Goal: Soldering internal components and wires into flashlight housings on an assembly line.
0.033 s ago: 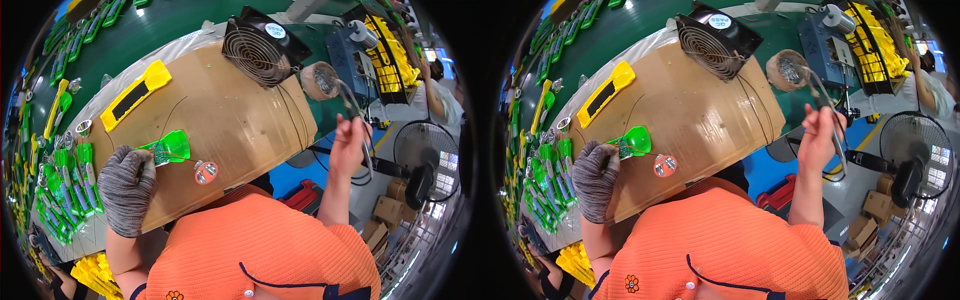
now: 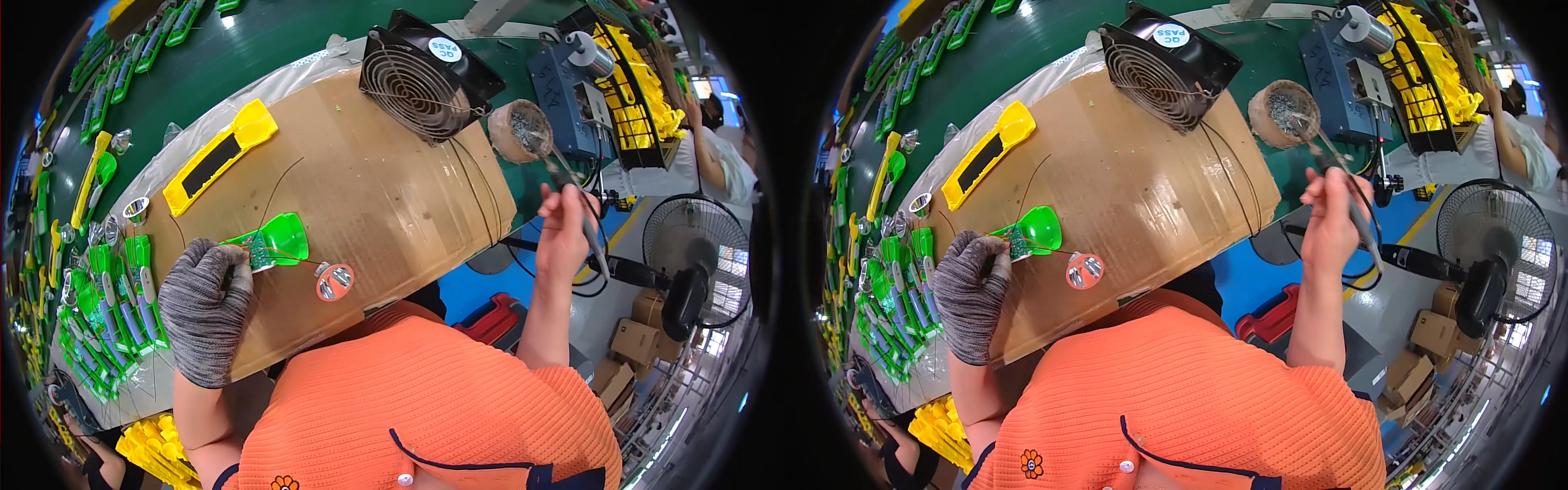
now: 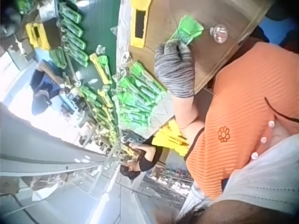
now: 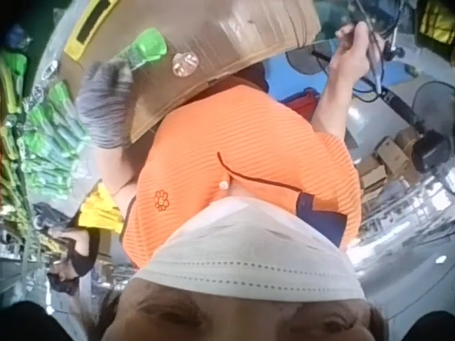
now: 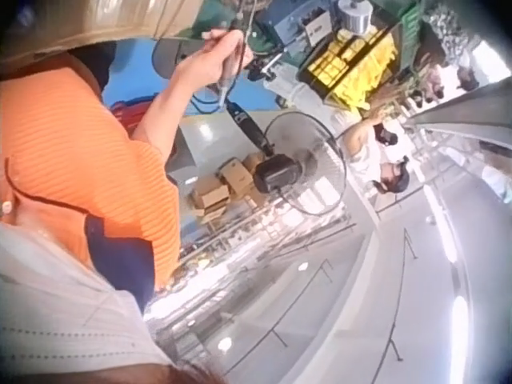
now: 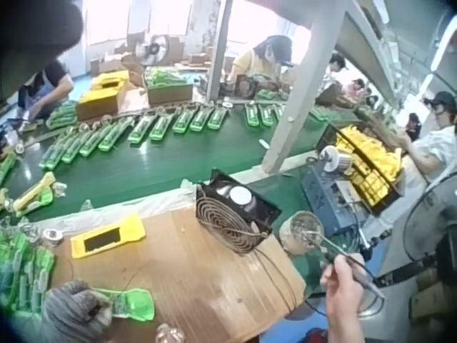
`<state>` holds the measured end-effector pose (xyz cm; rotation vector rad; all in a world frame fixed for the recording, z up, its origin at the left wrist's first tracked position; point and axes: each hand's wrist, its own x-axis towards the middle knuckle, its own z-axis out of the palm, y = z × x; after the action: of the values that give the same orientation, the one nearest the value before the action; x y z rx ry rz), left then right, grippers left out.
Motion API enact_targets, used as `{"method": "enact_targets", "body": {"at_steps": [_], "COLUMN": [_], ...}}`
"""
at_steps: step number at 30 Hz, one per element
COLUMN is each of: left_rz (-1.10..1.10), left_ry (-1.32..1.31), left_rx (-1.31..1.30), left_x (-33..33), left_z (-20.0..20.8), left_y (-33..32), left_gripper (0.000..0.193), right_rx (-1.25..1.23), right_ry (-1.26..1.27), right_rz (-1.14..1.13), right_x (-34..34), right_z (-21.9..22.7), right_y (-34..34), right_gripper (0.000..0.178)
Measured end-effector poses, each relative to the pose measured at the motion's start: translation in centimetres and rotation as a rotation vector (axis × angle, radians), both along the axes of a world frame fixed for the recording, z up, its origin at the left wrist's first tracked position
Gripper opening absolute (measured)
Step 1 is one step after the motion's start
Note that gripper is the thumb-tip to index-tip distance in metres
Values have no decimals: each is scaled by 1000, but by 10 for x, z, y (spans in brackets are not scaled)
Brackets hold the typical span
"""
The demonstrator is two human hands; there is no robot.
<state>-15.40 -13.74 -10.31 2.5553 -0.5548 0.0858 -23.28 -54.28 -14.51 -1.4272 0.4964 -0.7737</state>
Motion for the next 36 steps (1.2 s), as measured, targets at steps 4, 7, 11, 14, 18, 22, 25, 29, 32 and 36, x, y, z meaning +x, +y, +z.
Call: {"method": "enact_targets", "body": {"at_steps": [4, 7, 11, 14, 18, 22, 25, 29, 32, 36], "left_rz": [48, -33, -72, 97, -70, -268, -377, -425, -315, -350], "left_ry": [27, -5, 195, 24, -178, 115, 117, -135, -99, -58], "left_rx": [27, 39, -100, -207, 49, 36, -120, -88, 30, 247], "left_x": [-5, -1, 10, 34, 91, 91, 80, 84, 69, 60], "left_z": [8, 9, 27, 29, -20, -25, -17, -7, -3, -5], "left_y": [-2, -2, 7, 23, 45, 41, 27, -5, -35, -48], "left_gripper": [7, 7, 13, 22, 23, 27, 28, 26, 25, 16], "right_rx": [29, 79, 100, 81, 74, 107, 75, 108, 148, 185], "right_ry": [-86, -216, -242, -218, -196, -199, -188, -176, -163, -148], "right_rz": [-30, -43, 72, 173, 286, 387, 441, 496, 525, 593], "right_x": [2, -5, -11, -11, -3, 7, 16, 30, 41, 50], "right_z": [-4, 2, 8, 9, 10, 13, 16, 17, 19, 15], "right_y": [-1, -8, 7, 27, 53, 71, 82, 93, 104, 110], "right_gripper": [10, 17, 16, 15, 8, 6, 6, 7, 10, 12]}}
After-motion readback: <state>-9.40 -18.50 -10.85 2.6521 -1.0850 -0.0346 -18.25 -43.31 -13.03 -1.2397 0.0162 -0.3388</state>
